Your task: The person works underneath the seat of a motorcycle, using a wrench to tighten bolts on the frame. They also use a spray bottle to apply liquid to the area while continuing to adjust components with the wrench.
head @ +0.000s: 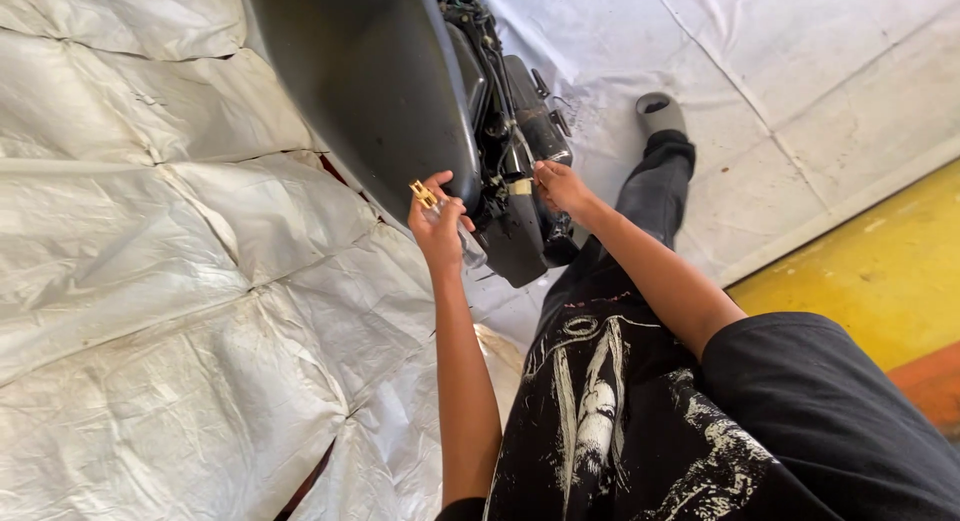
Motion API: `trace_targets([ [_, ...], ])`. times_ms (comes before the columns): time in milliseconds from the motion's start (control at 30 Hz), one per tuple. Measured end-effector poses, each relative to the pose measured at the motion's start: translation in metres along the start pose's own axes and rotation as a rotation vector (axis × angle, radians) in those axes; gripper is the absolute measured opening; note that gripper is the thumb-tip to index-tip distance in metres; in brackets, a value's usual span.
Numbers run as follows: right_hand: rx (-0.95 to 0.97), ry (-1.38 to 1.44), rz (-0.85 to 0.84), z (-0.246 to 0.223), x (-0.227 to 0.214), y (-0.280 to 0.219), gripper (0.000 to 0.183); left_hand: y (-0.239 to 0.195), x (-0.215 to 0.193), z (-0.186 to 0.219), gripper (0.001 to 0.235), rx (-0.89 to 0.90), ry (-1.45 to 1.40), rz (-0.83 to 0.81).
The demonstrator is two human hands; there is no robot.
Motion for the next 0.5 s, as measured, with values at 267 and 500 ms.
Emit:
trace_targets([
  [267,-0.043,-0.098,0.100,-0.005,-0.011,0.105,0.036,-0.002,-0.008,0.001,0.020,-0.009,0.034,-0.031],
  [500,-0.091,-0.357,0.008,-0.065,-0.032,0.147,0.036,-0.001,-0.020,-0.021,0.021,-0.003,-0.096,0.020],
])
Point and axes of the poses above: each hand's wrist, its own y-axis towards the middle knuckle, its own x-axis out of the palm, z = x × y, the point moved 1 cm from there along y, towards the middle knuckle, and after that the axes turned 7 degrees about -y, right-handed, at the moved point
